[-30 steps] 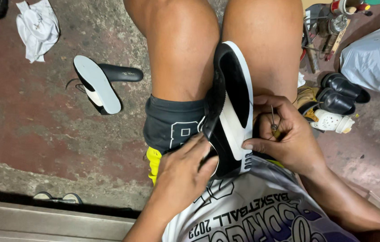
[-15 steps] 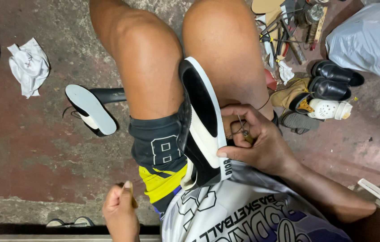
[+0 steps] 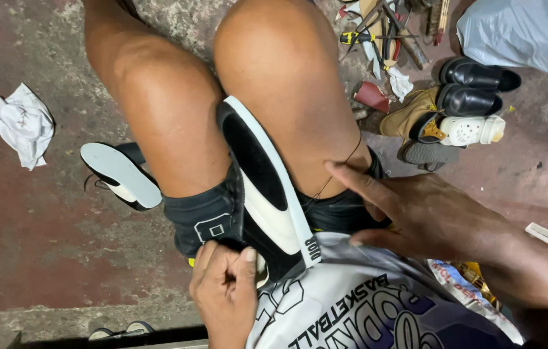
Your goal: The person is repairing a shoe by hand, using a needle and thread to stitch a sole onto the upper part of the shoe.
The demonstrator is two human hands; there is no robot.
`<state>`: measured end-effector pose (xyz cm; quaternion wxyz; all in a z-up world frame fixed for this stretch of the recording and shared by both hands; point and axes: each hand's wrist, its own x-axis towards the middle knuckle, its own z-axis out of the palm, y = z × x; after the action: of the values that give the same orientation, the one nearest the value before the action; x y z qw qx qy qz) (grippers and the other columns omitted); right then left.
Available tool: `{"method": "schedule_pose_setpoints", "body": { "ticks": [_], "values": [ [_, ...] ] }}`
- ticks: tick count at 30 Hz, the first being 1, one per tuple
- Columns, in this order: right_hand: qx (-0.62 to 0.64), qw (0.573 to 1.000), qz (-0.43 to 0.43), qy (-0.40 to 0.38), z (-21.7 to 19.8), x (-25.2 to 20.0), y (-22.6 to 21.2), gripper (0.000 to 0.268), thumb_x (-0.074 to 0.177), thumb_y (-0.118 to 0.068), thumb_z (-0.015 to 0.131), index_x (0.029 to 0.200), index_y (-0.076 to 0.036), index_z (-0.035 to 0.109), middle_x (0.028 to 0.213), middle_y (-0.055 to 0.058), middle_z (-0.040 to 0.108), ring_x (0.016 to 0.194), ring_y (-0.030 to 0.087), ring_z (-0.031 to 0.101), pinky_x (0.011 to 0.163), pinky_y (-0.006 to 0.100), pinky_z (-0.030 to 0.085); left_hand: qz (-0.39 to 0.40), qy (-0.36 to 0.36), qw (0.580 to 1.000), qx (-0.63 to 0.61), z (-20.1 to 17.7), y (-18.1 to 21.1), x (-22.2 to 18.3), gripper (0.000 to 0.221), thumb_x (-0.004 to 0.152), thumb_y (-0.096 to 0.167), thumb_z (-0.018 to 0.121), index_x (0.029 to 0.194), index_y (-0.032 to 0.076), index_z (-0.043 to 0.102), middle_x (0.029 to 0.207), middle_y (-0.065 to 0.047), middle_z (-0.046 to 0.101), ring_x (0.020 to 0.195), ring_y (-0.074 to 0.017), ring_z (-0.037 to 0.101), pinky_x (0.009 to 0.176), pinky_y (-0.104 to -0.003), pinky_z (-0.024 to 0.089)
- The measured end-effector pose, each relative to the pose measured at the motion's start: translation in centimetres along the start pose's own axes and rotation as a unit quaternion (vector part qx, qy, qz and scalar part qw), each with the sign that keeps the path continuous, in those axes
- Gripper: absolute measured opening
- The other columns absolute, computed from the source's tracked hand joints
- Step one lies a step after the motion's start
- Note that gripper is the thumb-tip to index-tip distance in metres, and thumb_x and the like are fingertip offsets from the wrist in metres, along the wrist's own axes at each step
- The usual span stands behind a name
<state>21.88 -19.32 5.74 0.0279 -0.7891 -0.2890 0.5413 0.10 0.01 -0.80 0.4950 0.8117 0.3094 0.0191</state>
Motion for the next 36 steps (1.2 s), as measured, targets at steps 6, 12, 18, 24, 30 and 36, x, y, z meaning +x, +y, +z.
{"method": "schedule_pose_setpoints", "body": {
  "ticks": [6, 12, 18, 24, 30, 36],
  "values": [
    [0.027, 0.934, -0.235, 0.267, 3.6, 2.5, 0.5, 0.057, 0.089, -0.047, 0.071, 0.132, -0.011, 0.059, 0.117, 0.012, 0.071, 0.098, 0.026, 0.073, 0.081, 0.036, 0.059, -0.077, 0.101, 0.977, -0.169, 1.6, 0.0, -1.1, 0.040, 0.092, -0.005, 0.065, 0.065, 0.003, 0.037, 0.098, -0.008, 0.067, 0.070, -0.0071, 0.045, 0.063, -0.023, 0.038],
    [0.151, 0.947, -0.212, 0.189, 1.5, 2.8, 2.0, 0.023, 0.095, -0.030, 0.067, 0.087, -0.008, 0.067, 0.088, 0.002, 0.070, 0.075, 0.013, 0.071, 0.067, 0.030, 0.058, -0.226, -0.014, 0.917, -0.327, 0.3, 1.0, -0.7, 0.025, 0.084, -0.005, 0.052, 0.108, 0.000, 0.059, 0.085, -0.005, 0.058, 0.069, -0.0105, 0.052, 0.060, -0.025, 0.044],
    [0.528, 0.750, -0.364, 0.159, 1.6, 3.5, 0.8, 0.027, 0.110, -0.016, 0.048, 0.085, -0.005, 0.051, 0.094, 0.007, 0.065, 0.094, 0.017, 0.067, 0.084, 0.033, 0.056, -0.016, -0.031, 0.999, -0.019, 0.3, 1.8, 0.6, 0.019, 0.084, 0.002, 0.066, 0.074, 0.000, 0.049, 0.069, -0.008, 0.043, 0.065, -0.0195, 0.043, 0.060, -0.034, 0.038],
    [0.468, 0.819, -0.306, 0.129, 3.7, 5.7, -0.7, 0.022, 0.106, -0.012, 0.058, 0.085, -0.006, 0.052, 0.077, -0.001, 0.051, 0.067, 0.008, 0.045, 0.060, 0.026, 0.042, 0.010, -0.037, 0.997, -0.069, 0.3, 1.0, 1.2, 0.023, 0.082, 0.003, 0.069, 0.068, 0.004, 0.051, 0.062, -0.006, 0.045, 0.060, -0.0196, 0.043, 0.058, -0.033, 0.035],
    [0.405, 0.844, -0.284, 0.207, 4.1, 6.4, -1.5, 0.027, 0.104, -0.012, 0.062, 0.081, -0.007, 0.049, 0.074, -0.002, 0.046, 0.065, 0.008, 0.042, 0.059, 0.027, 0.036, 0.016, -0.027, 0.992, -0.120, 0.3, -1.0, 0.4, 0.030, 0.083, 0.006, 0.073, 0.066, 0.004, 0.049, 0.063, -0.005, 0.049, 0.061, -0.0196, 0.046, 0.057, -0.032, 0.036],
    [0.389, 0.858, -0.257, 0.214, 4.3, 6.8, -1.9, 0.028, 0.103, -0.013, 0.062, 0.080, -0.007, 0.049, 0.073, -0.002, 0.046, 0.063, 0.007, 0.042, 0.057, 0.026, 0.036, 0.037, -0.030, 0.987, -0.152, -0.3, -2.1, -0.1, 0.036, 0.084, 0.007, 0.074, 0.062, 0.006, 0.045, 0.059, -0.005, 0.045, 0.058, -0.0203, 0.042, 0.056, -0.033, 0.034]
  ]
}}
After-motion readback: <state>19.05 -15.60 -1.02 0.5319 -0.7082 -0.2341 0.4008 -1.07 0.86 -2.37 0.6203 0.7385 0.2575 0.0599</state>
